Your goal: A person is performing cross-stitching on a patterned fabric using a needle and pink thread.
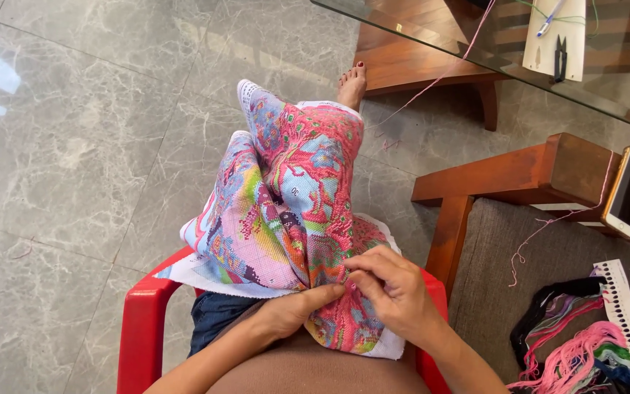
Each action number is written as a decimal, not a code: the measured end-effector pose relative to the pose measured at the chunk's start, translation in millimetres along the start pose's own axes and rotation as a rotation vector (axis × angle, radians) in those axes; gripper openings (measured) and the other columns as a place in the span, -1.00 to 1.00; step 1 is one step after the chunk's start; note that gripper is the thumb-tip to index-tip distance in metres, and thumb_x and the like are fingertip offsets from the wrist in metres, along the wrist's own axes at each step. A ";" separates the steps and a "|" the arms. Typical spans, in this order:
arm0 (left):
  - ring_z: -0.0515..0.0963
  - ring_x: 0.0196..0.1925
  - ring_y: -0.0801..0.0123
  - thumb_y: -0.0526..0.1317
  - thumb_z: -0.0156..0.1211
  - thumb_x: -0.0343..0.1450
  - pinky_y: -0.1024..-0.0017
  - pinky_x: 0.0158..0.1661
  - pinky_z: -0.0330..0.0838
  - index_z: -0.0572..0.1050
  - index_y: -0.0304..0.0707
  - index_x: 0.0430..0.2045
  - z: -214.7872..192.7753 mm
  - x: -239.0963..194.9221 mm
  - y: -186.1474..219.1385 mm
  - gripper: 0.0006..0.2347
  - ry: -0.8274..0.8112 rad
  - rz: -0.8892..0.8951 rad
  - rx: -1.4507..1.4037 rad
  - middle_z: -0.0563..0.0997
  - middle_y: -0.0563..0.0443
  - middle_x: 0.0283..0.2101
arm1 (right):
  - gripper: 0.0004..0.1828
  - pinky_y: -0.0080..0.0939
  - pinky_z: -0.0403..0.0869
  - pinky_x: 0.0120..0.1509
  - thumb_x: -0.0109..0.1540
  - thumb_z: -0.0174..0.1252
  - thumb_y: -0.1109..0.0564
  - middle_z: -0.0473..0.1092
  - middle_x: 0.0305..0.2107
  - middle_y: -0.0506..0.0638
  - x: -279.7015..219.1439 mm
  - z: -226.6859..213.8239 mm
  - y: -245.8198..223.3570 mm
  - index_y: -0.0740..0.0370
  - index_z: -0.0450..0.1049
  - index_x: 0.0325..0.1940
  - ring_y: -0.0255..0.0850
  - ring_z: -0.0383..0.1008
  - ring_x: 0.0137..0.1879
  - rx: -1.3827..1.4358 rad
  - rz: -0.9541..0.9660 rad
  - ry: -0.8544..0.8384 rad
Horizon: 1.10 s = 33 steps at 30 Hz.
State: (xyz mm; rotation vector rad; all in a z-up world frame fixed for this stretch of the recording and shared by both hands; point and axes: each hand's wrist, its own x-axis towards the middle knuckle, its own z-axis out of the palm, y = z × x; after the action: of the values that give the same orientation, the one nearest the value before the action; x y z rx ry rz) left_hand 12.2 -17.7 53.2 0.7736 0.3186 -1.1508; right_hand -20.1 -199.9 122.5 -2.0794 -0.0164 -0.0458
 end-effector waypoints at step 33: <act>0.68 0.01 0.06 -0.30 0.19 0.30 0.15 0.18 0.54 0.57 -0.37 0.10 17.5 -22.3 28.4 -0.57 0.196 -0.275 -0.067 0.69 -0.23 0.08 | -0.82 -0.41 0.21 -0.51 0.44 -0.08 0.02 0.19 -0.60 -0.09 38.7 -1.3 13.1 0.15 0.20 -0.14 -0.37 0.10 -0.56 0.634 0.285 -0.212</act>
State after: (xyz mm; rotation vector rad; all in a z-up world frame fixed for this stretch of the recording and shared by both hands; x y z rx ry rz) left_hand 26.2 -8.9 89.7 0.8019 0.6404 -1.3166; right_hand 18.9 -207.8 113.3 -1.4280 0.1219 0.3165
